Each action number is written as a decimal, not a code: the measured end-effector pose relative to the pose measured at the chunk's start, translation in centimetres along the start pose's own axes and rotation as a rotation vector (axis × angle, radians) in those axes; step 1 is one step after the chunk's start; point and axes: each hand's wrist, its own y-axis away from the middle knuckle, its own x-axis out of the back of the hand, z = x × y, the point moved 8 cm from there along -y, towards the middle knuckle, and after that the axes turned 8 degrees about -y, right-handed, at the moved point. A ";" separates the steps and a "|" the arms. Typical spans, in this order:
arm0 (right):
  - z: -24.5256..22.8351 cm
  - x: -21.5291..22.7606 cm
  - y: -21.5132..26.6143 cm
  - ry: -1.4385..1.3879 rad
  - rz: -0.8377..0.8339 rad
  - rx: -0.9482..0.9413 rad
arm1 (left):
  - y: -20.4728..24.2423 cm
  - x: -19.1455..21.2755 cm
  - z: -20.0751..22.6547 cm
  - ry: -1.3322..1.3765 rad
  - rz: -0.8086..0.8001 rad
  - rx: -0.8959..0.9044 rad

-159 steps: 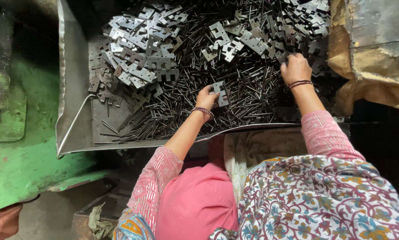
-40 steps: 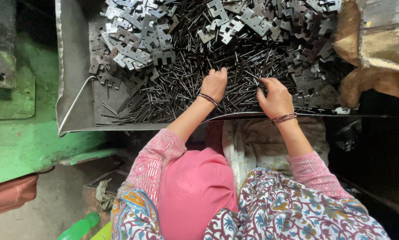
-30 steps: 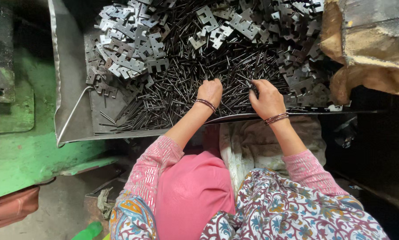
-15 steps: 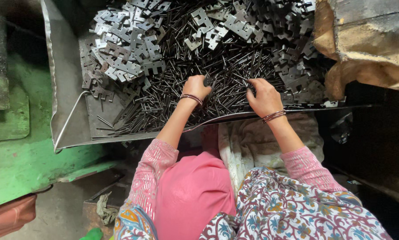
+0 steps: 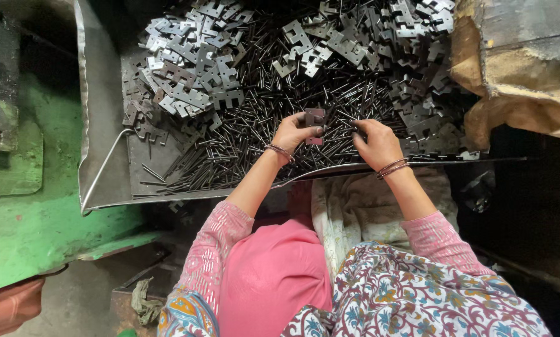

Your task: The person repeatedly picks small metal plates and pins from a metal tray and inserts the pins into the plates by hand. The assembled units are placed back into the same tray. The task continues throughout the clip with no visible change in the overall pile.

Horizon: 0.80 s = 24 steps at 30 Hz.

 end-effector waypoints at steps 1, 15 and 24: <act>-0.5 -0.3 -0.3 -0.099 0.007 0.016 | 0.3 -0.6 0.5 -0.014 -0.042 -0.025; 0.7 -4.6 -2.4 -0.608 0.094 -0.171 | 4.5 0.5 6.4 -0.812 0.452 -0.389; -3.4 -6.9 -4.8 -0.132 0.027 0.036 | 1.2 2.3 1.7 -0.483 0.331 -0.174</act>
